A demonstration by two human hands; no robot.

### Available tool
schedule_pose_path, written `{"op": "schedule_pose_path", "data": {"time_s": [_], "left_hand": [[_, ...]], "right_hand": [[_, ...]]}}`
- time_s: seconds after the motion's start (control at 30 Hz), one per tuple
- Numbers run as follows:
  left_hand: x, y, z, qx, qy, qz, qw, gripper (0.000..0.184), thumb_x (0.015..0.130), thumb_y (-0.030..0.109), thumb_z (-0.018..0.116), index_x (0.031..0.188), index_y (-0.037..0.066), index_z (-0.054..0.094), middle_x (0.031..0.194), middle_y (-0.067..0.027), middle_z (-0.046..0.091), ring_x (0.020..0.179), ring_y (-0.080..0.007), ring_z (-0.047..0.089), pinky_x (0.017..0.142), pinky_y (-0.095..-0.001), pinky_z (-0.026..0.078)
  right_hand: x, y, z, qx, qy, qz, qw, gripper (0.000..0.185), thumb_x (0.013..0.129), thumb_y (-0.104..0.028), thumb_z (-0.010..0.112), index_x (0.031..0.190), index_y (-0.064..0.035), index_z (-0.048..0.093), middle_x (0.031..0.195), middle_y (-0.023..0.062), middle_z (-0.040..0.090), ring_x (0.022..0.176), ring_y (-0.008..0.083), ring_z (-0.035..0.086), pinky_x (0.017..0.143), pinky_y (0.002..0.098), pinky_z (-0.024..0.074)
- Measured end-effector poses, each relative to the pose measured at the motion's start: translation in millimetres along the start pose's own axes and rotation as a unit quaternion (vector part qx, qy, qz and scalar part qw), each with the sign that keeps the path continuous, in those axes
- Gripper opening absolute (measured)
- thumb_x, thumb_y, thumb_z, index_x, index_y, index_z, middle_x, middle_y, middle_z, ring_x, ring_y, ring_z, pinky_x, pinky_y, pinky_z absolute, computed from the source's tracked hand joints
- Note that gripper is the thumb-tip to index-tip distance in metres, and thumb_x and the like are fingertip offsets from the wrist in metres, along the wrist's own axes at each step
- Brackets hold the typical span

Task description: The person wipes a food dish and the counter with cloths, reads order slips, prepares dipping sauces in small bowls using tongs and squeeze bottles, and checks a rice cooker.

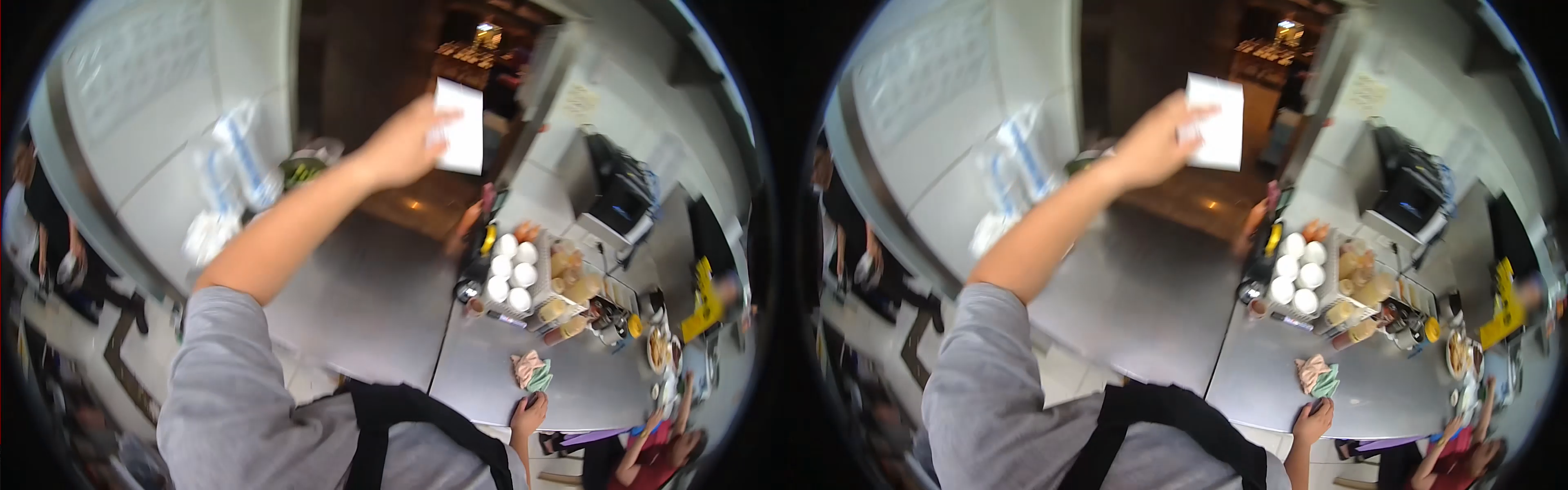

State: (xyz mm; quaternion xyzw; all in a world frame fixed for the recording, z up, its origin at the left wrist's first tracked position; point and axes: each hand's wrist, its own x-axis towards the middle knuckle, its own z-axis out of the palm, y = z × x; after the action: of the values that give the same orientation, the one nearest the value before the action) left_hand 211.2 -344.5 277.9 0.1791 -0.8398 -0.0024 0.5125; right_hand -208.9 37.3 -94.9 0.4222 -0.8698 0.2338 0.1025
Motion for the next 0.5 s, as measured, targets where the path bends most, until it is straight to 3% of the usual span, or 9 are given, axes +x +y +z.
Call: {"op": "schedule_pose_path", "data": {"time_s": [0.07, 0.13, 0.17, 0.2, 0.27, 0.3, 0.37, 0.43, 0.5], "left_hand": [[-111.7, -3.5, 21.8, -0.118, -0.088, -0.148, 0.978, 0.04, 0.088, 0.01, 0.067, 0.127, 0.007, 0.06, 0.129, -0.0172, 0.055, 0.122, -0.0343, 0.053, 0.105, -0.0383, 0.041], [-203.8, -3.2, 28.3, -0.173, -0.048, -0.301, 0.937, 0.044, 0.086, 0.002, 0.067, 0.128, 0.008, 0.059, 0.13, -0.0158, 0.055, 0.122, -0.0318, 0.053, 0.104, -0.0368, 0.042], [-232.2, -0.5, 15.3, -0.128, -0.052, -0.358, 0.924, 0.052, 0.084, 0.0, 0.067, 0.134, 0.009, 0.054, 0.131, -0.0158, 0.054, 0.122, -0.0312, 0.053, 0.103, -0.0355, 0.042], [-267.9, -14.4, 11.4, -0.068, -0.006, -0.337, 0.939, 0.06, 0.083, -0.001, 0.068, 0.139, 0.01, 0.049, 0.131, -0.0153, 0.054, 0.123, -0.0284, 0.053, 0.104, -0.035, 0.042], [-309.7, -37.6, -12.4, -0.052, 0.05, -0.422, 0.904, 0.066, 0.082, 0.0, 0.07, 0.142, 0.01, 0.046, 0.131, -0.0133, 0.056, 0.122, -0.0229, 0.052, 0.105, -0.0323, 0.04], [-319.9, -51.4, -27.4, -0.018, 0.103, -0.417, 0.903, 0.062, 0.08, 0.0, 0.071, 0.138, 0.007, 0.051, 0.125, -0.0169, 0.058, 0.119, -0.0295, 0.056, 0.105, -0.0362, 0.041], [-348.5, -108.3, -50.6, 0.033, 0.171, -0.525, 0.833, 0.053, 0.08, 0.009, 0.075, 0.129, 0.005, 0.058, 0.122, -0.0185, 0.059, 0.117, -0.0299, 0.056, 0.101, -0.0374, 0.043], [-361.8, -169.6, -59.7, 0.152, 0.275, -0.515, 0.797, 0.062, 0.077, 0.018, 0.079, 0.13, -0.003, 0.055, 0.125, -0.0228, 0.057, 0.121, -0.0365, 0.052, 0.105, -0.0409, 0.04], [-376.2, -214.3, -62.4, 0.213, 0.211, -0.579, 0.758, 0.064, 0.074, 0.019, 0.08, 0.129, -0.004, 0.055, 0.13, -0.0259, 0.055, 0.124, -0.0374, 0.051, 0.109, -0.0421, 0.037]], "right_hand": [[-1.3, 5.8, 5.3, 0.0, 0.023, -0.019, 1.0, 0.042, 0.083, -0.016, 0.061, 0.122, -0.0003, 0.053, 0.128, 0.0189, 0.055, 0.12, 0.0388, 0.051, 0.101, 0.0464, 0.0394], [1.3, 11.8, 9.3, -0.021, 0.007, -0.04, 0.999, 0.041, 0.086, -0.017, 0.059, 0.123, -0.0004, 0.053, 0.129, 0.0191, 0.054, 0.12, 0.0393, 0.051, 0.1, 0.0471, 0.0403], [1.8, 13.2, 10.5, -0.031, 0.004, -0.03, 0.999, 0.041, 0.087, -0.018, 0.058, 0.123, -0.0011, 0.052, 0.13, 0.0189, 0.054, 0.12, 0.0392, 0.051, 0.099, 0.0473, 0.0404], [1.4, 12.1, 10.4, -0.041, 0.004, -0.017, 0.999, 0.041, 0.087, -0.018, 0.058, 0.124, -0.0017, 0.052, 0.131, 0.0187, 0.053, 0.12, 0.0391, 0.051, 0.099, 0.0475, 0.0405], [0.6, 9.0, 7.2, -0.054, -0.008, -0.009, 0.998, 0.041, 0.089, -0.019, 0.056, 0.126, -0.0029, 0.051, 0.132, 0.0178, 0.052, 0.121, 0.0386, 0.051, 0.098, 0.0479, 0.0407], [1.1, 7.9, 6.1, -0.056, -0.011, -0.007, 0.998, 0.041, 0.089, -0.019, 0.056, 0.126, -0.0032, 0.051, 0.133, 0.0177, 0.052, 0.121, 0.0385, 0.051, 0.098, 0.048, 0.0407], [1.5, 7.2, 6.0, -0.057, -0.014, -0.01, 0.998, 0.041, 0.089, -0.019, 0.056, 0.127, -0.0024, 0.05, 0.132, 0.0179, 0.052, 0.121, 0.0387, 0.05, 0.099, 0.048, 0.0408], [2.1, 8.4, 5.4, -0.051, -0.008, -0.012, 0.999, 0.041, 0.088, -0.017, 0.057, 0.126, -0.0017, 0.05, 0.131, 0.0182, 0.052, 0.121, 0.0389, 0.05, 0.099, 0.0479, 0.0407], [1.7, 4.3, 5.8, -0.041, -0.007, -0.01, 0.999, 0.042, 0.085, -0.011, 0.06, 0.123, 0.0006, 0.05, 0.13, 0.0193, 0.053, 0.12, 0.0396, 0.05, 0.101, 0.0473, 0.0407]]}}
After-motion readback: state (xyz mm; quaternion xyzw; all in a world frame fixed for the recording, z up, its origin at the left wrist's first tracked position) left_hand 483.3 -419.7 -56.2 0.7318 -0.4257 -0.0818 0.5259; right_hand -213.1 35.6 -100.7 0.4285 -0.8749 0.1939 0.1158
